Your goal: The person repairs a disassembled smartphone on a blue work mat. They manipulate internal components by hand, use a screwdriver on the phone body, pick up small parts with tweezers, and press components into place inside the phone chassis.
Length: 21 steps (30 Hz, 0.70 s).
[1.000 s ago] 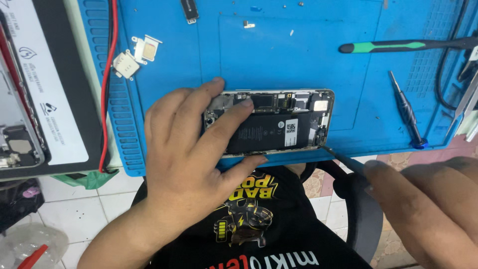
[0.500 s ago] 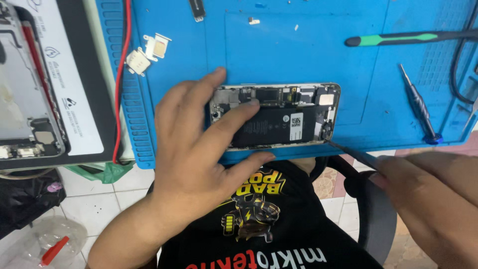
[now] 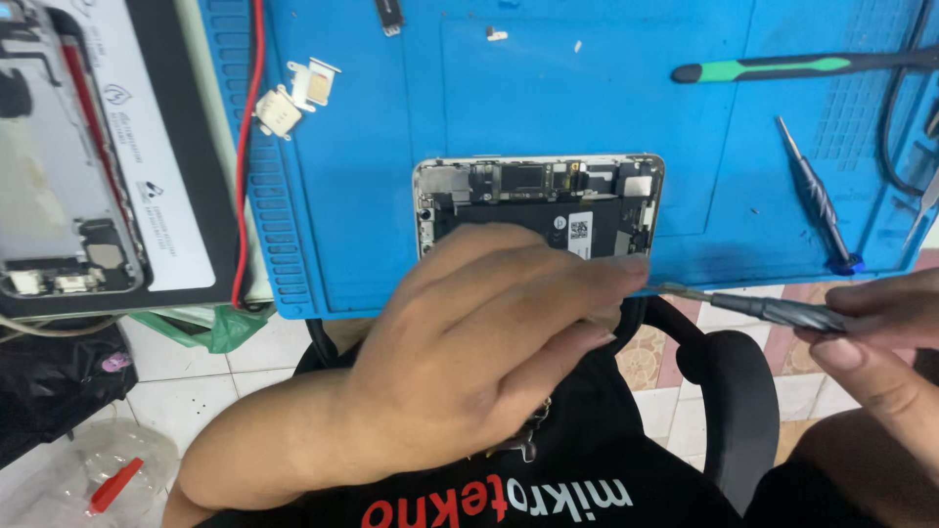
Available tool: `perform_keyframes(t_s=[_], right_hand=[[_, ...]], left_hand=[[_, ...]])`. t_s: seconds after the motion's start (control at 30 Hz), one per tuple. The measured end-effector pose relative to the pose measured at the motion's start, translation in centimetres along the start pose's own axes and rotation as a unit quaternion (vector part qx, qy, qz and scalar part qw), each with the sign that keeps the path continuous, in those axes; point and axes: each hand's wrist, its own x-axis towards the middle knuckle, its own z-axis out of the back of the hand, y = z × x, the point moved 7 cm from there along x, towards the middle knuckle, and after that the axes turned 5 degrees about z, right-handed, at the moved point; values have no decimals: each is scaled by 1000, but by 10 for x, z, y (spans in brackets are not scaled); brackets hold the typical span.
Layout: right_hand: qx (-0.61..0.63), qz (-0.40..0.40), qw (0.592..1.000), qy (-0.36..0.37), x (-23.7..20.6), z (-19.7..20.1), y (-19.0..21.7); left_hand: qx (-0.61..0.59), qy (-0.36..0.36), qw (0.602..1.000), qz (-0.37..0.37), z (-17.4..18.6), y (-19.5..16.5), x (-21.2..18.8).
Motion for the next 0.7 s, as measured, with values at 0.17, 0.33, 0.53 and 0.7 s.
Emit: perform_keyframes(t_s=[0.17, 0.33, 0.53, 0.7], right_hand=[[128, 50, 988, -65, 1, -6, 14], [364, -33, 923, -118, 2, -24, 19], [451, -8, 875, -174, -3, -43, -1], [477, -4, 855, -204, -11, -50, -35]], left_hand=[[-79, 15, 995, 57, -2, 1, -1], [-95, 3, 992, 85, 4, 3, -8], [-16, -43, 997, 55, 35, 0, -9], [155, -132, 978, 35, 87, -7, 3]])
